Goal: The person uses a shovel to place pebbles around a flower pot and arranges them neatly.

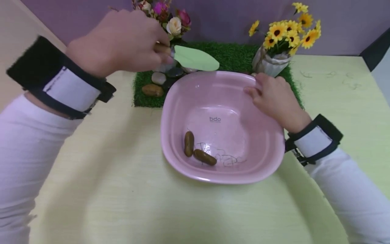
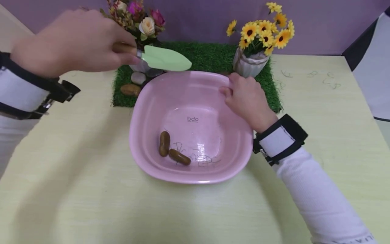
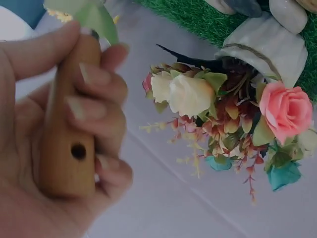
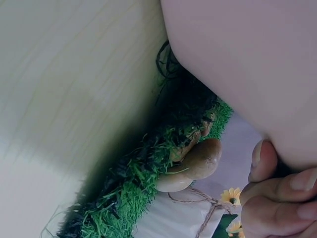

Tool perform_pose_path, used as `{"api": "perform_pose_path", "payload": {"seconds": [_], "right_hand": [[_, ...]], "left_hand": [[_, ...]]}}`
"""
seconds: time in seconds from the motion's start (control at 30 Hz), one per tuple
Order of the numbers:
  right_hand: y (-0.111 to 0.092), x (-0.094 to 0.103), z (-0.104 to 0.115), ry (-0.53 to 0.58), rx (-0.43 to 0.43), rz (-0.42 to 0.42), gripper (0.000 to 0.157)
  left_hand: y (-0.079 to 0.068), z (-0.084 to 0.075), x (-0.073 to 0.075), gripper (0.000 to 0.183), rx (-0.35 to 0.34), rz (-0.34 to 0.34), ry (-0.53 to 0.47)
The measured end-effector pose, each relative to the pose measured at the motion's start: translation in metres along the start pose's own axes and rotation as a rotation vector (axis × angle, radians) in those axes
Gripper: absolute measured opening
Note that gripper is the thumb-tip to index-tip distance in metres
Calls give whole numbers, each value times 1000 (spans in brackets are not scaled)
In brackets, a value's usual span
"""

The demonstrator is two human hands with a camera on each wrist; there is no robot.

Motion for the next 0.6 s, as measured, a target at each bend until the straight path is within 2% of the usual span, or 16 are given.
{"api": "perform_pose_path", "payload": {"seconds": [0.1,0.17,0.23,0.33,0.43,0.53,0.6], "right_hand": [[0,0,1,-1,0,-1,33],[0,0,1,-2,-1,-1,33],[1,0,1,-2,0,-2,33],[0,0,0,-4,-4,-1,33],[0,1,0,-11,-7,1,34],[0,1,0,-15,-4,3,33],[0,1,0,-11,-4,5,33]], "left_hand": [[-25,-40,45,45,-79,57,-43],[-33,-56,61,39,-124,96,-49],[-37,-65,66,34,-154,119,-34],[-39,-72,67,26,-209,123,-18],[-40,-78,68,25,-241,143,-23],[-43,-83,72,24,-226,167,-5],[-44,-87,73,23,-186,198,48]]}}
Point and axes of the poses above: each hand's wrist, its own y-axis towards the middle knuckle, its own x-axis out of the back of the hand, z = x × y, the point moved 3 cm from there along y, towards the middle knuckle, and after that the axes turned 13 degrees about y, right-handed, at the moved point
